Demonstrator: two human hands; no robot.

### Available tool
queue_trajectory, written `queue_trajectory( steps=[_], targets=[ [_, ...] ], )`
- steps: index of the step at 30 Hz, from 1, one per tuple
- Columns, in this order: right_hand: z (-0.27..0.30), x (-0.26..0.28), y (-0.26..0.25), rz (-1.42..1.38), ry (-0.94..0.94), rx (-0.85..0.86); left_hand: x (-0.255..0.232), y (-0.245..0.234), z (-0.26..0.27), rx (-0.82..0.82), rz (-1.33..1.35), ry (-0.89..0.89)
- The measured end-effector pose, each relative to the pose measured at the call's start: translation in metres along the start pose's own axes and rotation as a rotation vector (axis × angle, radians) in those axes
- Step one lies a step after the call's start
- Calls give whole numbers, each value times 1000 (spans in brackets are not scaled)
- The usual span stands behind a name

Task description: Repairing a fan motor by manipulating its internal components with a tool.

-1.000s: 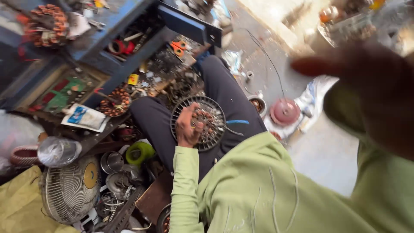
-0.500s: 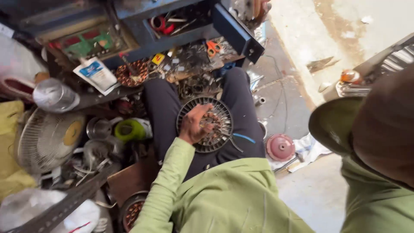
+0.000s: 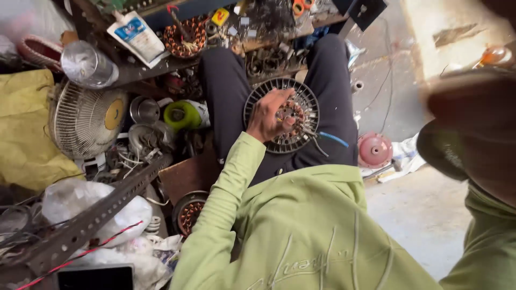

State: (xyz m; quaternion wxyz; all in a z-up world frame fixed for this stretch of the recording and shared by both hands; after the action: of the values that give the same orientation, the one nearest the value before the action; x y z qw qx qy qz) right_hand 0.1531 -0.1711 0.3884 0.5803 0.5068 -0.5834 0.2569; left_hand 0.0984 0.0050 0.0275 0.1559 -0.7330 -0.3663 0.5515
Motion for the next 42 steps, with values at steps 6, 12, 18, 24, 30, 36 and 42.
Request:
queue_trajectory(
  steps=[6, 12, 18, 24, 30, 36, 42],
  targets=[
    [-4, -149, -61, -125, 11, 30, 4, 4, -6, -3, -31, 13],
    [99, -386, -159, 598, 923, -25, 4, -2, -9, 5, 18, -9],
    [139, -463, -146, -278, 1224, -211, 3, 0, -9, 27, -8, 24],
    [127, -469, -140, 6, 1203, 138, 5, 6, -9, 93, 30, 7],
    [115, -442, -120, 26, 1252, 208, 7, 11, -9, 141, 2, -5],
    [126, -455, -126, 206, 1162, 194, 8, 14, -10, 148, -7, -18],
    [118, -458, -133, 371, 1201, 216, 12, 12, -9, 142, -44, -40]
  ],
)
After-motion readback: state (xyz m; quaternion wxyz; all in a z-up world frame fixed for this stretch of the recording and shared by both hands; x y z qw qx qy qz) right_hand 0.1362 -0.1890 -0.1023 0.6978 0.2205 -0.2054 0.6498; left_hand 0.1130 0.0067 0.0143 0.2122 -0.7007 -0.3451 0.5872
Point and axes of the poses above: each hand's wrist, its own z-axis away from the middle knuckle, its own y-axis out of the palm, x = y × z, the point moved 10 cm from there along -z, towards the middle knuckle, and after that the axes turned 5 degrees about -z, right-handed, at the moved point
